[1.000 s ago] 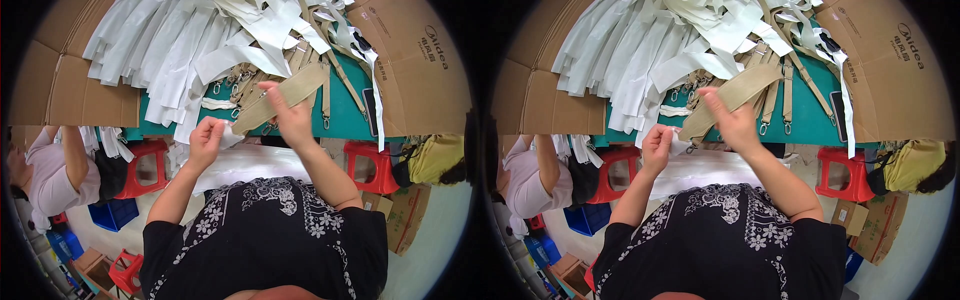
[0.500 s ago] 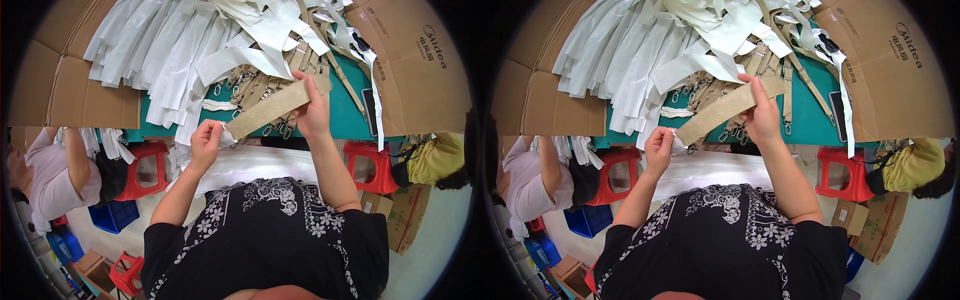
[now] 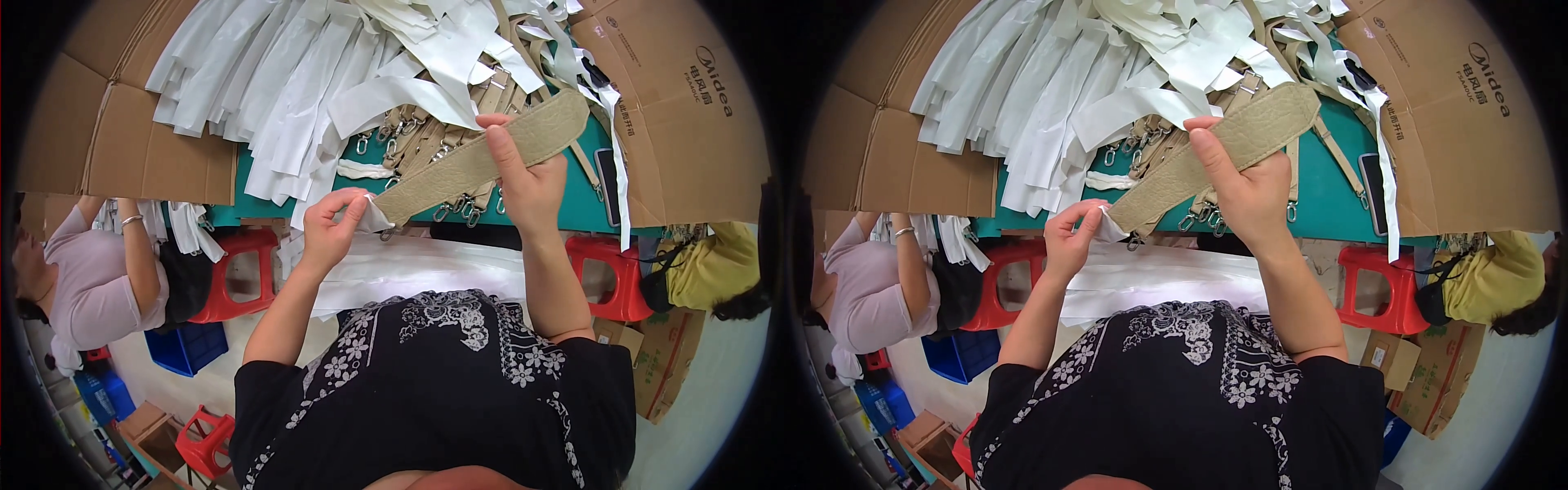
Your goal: Assembling beige straps with metal buckles by wrapping them with white protective paper strips.
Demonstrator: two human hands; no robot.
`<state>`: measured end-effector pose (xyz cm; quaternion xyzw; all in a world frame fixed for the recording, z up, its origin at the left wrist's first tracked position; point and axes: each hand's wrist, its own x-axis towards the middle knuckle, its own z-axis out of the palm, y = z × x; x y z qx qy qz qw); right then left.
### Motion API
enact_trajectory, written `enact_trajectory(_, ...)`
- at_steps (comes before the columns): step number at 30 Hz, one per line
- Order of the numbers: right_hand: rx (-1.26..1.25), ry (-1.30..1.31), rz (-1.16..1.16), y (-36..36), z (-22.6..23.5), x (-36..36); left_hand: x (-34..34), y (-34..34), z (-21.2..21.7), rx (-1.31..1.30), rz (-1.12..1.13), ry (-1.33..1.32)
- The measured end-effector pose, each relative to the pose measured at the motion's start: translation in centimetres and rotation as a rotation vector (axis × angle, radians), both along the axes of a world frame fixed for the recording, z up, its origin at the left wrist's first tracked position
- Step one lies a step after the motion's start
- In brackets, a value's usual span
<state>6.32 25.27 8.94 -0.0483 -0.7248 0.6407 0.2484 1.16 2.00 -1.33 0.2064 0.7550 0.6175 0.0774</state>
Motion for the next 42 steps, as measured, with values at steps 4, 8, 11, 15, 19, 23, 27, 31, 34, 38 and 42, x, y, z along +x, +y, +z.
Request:
enact_trajectory(4,0.133,0.148,-0.057,-2.0,1.1,0.1,-0.3,0.6,2.2,0.129,-0.046,0.063)
enact_trajectory(8,0.400,0.243,0.007,-3.7,-2.6,-0.7,-0.2,0.9,1.2,0.190,-0.063,-0.018)
enact_trajectory(11,0.472,0.136,-0.092,-2.7,-1.0,-1.0,-0.3,-0.3,0.7,0.061,0.010,-0.119)
enact_trajectory(15,0.198,0.191,0.115,-3.8,-0.6,-0.6,0.0,-0.1,0.9,0.000,0.031,-0.002)
enact_trajectory(19,-0.034,0.018,0.244,-6.0,-3.4,-0.5,0.4,-0.1,3.1,0.137,-0.029,0.230)
enact_trajectory(23,0.001,-0.010,0.414,-7.5,-7.7,-0.5,0.0,0.0,1.8,0.045,-0.011,0.073)
enact_trajectory(27,-0.132,-0.164,0.401,-6.8,-7.6,-0.6,0.2,-0.1,1.2,0.031,0.042,0.118)
enact_trajectory(31,-0.530,-0.349,0.216,-3.9,-6.5,-0.6,-0.1,-0.4,-0.5,-0.040,0.084,0.137)
enact_trajectory(34,-0.486,-0.290,0.216,-3.8,-5.4,-0.1,0.2,0.0,-0.6,-0.006,0.072,0.129)
enact_trajectory(38,-0.127,-0.347,0.325,-5.9,-7.8,1.1,0.6,1.6,1.3,0.116,-0.009,0.135)
enact_trajectory(42,0.198,-0.193,0.347,-5.3,-8.5,0.8,0.7,1.5,0.6,0.132,0.002,0.127)
